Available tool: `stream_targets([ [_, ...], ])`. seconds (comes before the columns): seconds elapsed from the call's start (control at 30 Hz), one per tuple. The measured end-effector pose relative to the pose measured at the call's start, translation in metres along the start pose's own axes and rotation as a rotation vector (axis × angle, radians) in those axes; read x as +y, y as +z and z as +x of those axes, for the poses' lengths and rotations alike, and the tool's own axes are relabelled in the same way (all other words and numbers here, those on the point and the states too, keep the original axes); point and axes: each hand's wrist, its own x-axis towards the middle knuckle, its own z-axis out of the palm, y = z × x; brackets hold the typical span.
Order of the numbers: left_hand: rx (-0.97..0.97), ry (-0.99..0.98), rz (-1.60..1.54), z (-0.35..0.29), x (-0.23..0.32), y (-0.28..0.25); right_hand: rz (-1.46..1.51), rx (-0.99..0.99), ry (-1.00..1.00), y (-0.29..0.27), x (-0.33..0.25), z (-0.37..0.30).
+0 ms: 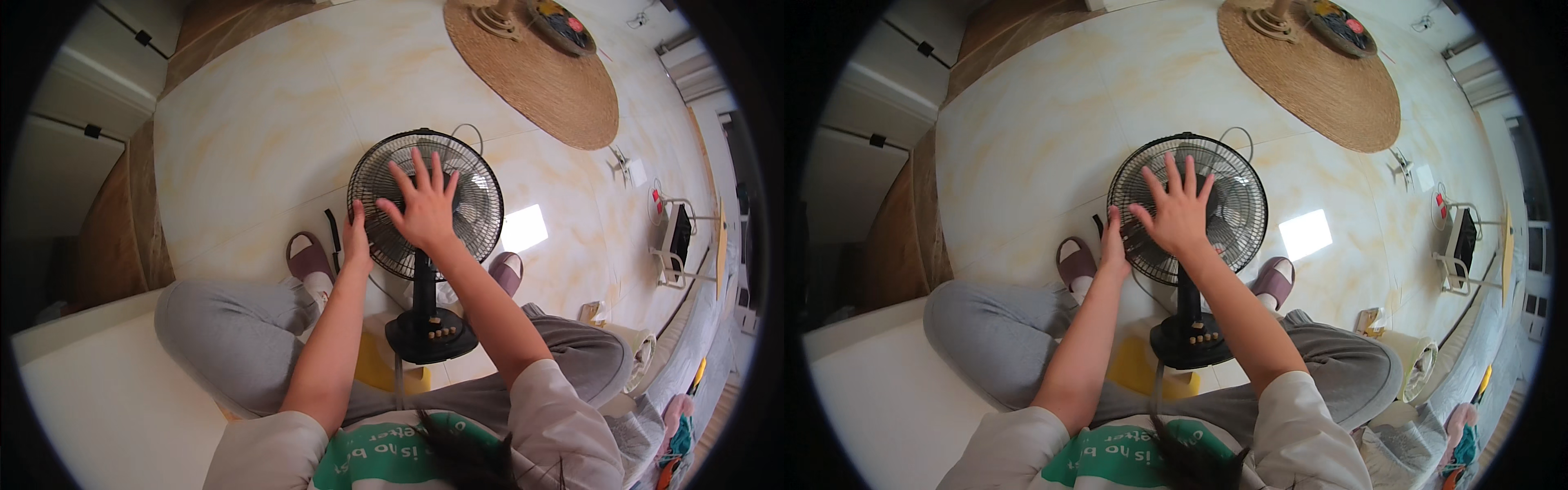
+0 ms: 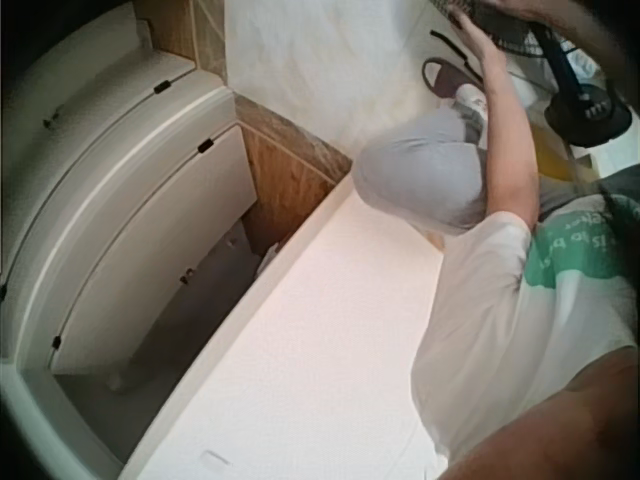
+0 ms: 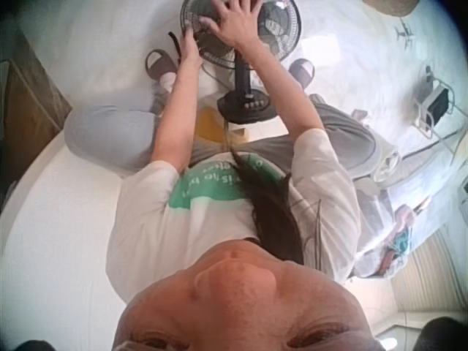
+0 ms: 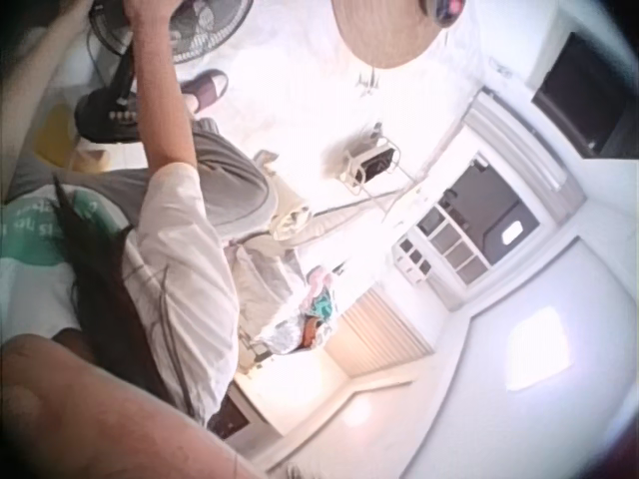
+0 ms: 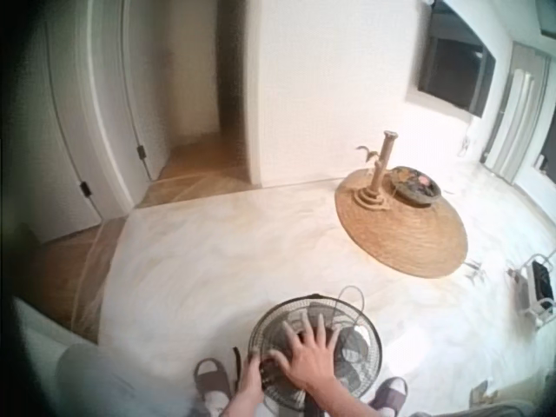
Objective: The person assembles a black table fan on the floor. They attach the rear cage, insert the power cord through the neck, and secure the front cage, then adjust the fan head.
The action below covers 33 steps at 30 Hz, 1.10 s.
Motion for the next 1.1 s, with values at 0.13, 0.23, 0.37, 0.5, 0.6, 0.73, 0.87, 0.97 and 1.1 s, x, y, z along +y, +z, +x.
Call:
stream_targets([
  [0.13, 0.015, -0.012, -0.1, 0.0, -0.003, 0.002, -0.078, -0.266, -0.008, 0.005, -0.018, -0.005],
  [0.23, 0.05, 0.087, 0.009, -0.001, -0.005, 0.005, -0.045, -0.225, -0.043, 0.006, -0.009, -0.008],
  [0.37, -0.007, -0.111, -0.337, -0.005, -0.003, 0.002, -0.003, -0.225, -0.042, 0.001, -0.001, -0.007],
  [0.5, -0.029, -0.17, -0.264, -0.005, 0.0, 0.003, -0.01, -0.206, -0.05, -0.002, 0.002, -0.015],
  [0.6, 0.057, -0.042, -0.16, -0.002, -0.002, 0.007, -0.05, -0.015, 0.215, 0.002, 0.028, -0.024],
  [0.73, 0.016, 0.218, 0.025, 0.004, -0.002, 0.008, -0.017, -0.047, 1.104, 0.003, 0.103, -0.039],
  [0.87, 0.068, 0.254, 0.155, -0.002, -0.005, 0.018, 0.745, -0.044, 1.412, 0.003, 0.155, -0.072],
  [0.97, 0.103, 0.319, 0.192, -0.011, -0.006, 0.025, 0.478, -0.015, 1.105, 0.011, 0.159, -0.086],
  [1.1, 0.186, 0.352, 0.279, -0.007, -0.006, 0.02, 0.417, 0.118, 0.961, 0.015, 0.143, -0.09],
])
